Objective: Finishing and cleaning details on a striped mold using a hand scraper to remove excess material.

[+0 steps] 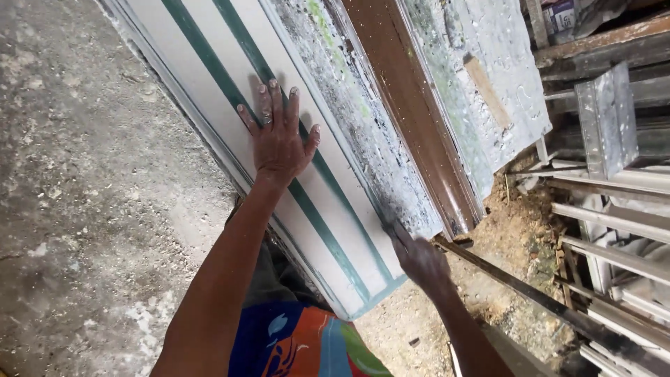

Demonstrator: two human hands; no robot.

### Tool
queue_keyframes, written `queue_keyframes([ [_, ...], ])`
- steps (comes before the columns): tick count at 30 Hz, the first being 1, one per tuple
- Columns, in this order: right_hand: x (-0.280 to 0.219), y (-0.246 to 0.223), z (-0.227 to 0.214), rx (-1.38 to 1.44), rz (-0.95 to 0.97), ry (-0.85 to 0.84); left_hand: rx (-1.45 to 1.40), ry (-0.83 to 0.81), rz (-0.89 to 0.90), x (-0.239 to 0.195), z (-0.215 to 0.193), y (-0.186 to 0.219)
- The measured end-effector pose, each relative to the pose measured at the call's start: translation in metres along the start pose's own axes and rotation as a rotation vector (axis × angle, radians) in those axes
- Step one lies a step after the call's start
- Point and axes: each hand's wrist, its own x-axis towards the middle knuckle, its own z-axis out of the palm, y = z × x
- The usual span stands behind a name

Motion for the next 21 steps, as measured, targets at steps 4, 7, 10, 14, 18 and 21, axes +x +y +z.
queue_keyframes([
  [4,0.094,0.003,0.008,0.317,0.242,-0.643,0.01,0.022,0.0,0.002,0.006,-0.002],
  [7,0.095,0.008,-0.031,0.374,0.299,-0.792,0.004,0.04,0.012,0.002,0.007,-0.003],
  [10,0.006,0.01,0.005,0.28,0.288,-0.692,0.013,0.075,-0.003,0.006,0.007,-0.003],
  [14,0.032,0.005,-0.008,0.31,0.275,-0.51,0.024,0.067,-0.015,0.002,0.005,-0.002],
  [18,0.162,-0.019,-0.017,0.372,0.213,-0.653,-0.001,0.053,-0.027,0.005,0.012,-0.003],
  [21,0.147,-0.008,0.02,0.358,0.247,-0.704,-0.016,0.039,-0.034,0.002,0.013,-0.001],
])
